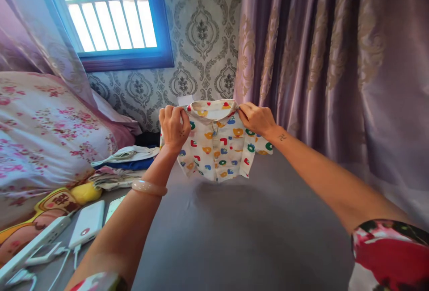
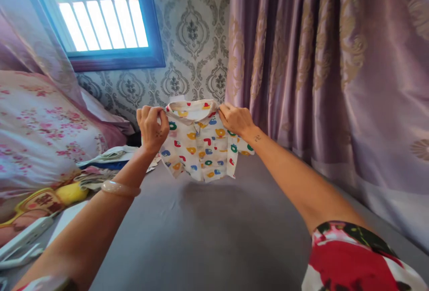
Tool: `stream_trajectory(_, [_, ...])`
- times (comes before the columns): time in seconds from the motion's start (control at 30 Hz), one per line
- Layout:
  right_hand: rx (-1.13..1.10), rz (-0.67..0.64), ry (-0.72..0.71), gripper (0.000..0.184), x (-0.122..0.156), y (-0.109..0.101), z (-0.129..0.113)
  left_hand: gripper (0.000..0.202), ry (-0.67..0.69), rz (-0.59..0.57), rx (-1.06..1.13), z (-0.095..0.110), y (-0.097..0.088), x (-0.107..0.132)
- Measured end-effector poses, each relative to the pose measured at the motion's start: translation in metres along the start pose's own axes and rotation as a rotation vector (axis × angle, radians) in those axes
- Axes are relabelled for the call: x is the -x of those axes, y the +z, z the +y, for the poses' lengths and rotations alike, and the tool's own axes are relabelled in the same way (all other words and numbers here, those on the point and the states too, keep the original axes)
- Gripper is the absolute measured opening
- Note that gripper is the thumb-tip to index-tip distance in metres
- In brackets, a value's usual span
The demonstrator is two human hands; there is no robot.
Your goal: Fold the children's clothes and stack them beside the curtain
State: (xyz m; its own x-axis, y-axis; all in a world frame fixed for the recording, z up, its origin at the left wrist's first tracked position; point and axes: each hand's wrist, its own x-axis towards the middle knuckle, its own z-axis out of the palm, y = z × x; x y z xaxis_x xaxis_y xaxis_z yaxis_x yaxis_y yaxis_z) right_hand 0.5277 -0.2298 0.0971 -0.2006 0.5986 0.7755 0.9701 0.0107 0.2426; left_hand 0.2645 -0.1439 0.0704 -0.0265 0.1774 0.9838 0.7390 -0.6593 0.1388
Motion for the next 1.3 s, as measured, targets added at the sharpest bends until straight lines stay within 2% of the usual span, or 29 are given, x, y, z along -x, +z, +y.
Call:
stream_trajectory(0.17, [-0.037,0.028,-0.045,0.044,0.031,-0.035,-0.006,0.011,0.009,0.025,-0.035,0.020,-0.050,0.017])
stream_trajectory(0.3, [-0.149,0.076,-0.056,0.039,0.042,-0.075,-0.013,0.011,0.050,0.049,-0.055,0.033,-0.090,0.011])
stream_trajectory(0.4, [-0.208,0.066,-0.095,0.034,0.037,-0.091,-0.012,0.012,0.056,-0.011,-0.073,0.039,-0.101,-0.004])
stream_trajectory(0.47, [-0.230,0.007,-0.111,0.031,0.029,-0.086,-0.007,0.015,0.087,-0.086,-0.139,0.037,-0.094,-0.012])
stream_trajectory(0.57, [-0.244,-0.131,-0.125,0.028,0.020,-0.055,0.003,0.014,0.122,-0.230,-0.187,0.024,-0.062,-0.007])
stream_trajectory(0.63, [-0.226,-0.241,-0.117,0.027,0.021,-0.024,0.006,0.014,0.115,-0.340,-0.172,0.008,-0.033,0.012])
stream_trajectory(0.77, [-0.165,-0.445,-0.094,0.029,0.046,0.049,-0.002,0.021,0.087,-0.573,-0.196,-0.027,0.023,0.082])
stream_trajectory(0.9, [-0.156,-0.592,-0.044,0.034,0.091,0.124,-0.015,0.025,0.013,-0.843,-0.276,-0.047,0.066,0.161])
stream_trajectory(0.97, [-0.155,-0.660,-0.010,0.036,0.112,0.156,-0.021,0.028,-0.030,-0.948,-0.295,-0.051,0.082,0.191])
stream_trajectory(1.07, [-0.152,-0.744,0.020,0.039,0.136,0.191,-0.028,0.031,-0.043,-1.054,-0.295,-0.057,0.097,0.219])
stream_trajectory(1.17, [-0.133,-0.794,0.027,0.041,0.147,0.216,-0.031,0.032,-0.001,-1.111,-0.291,-0.064,0.108,0.231])
stream_trajectory(1.3, [-0.097,-0.815,-0.012,0.041,0.149,0.242,-0.028,0.032,0.060,-1.148,-0.320,-0.075,0.125,0.238])
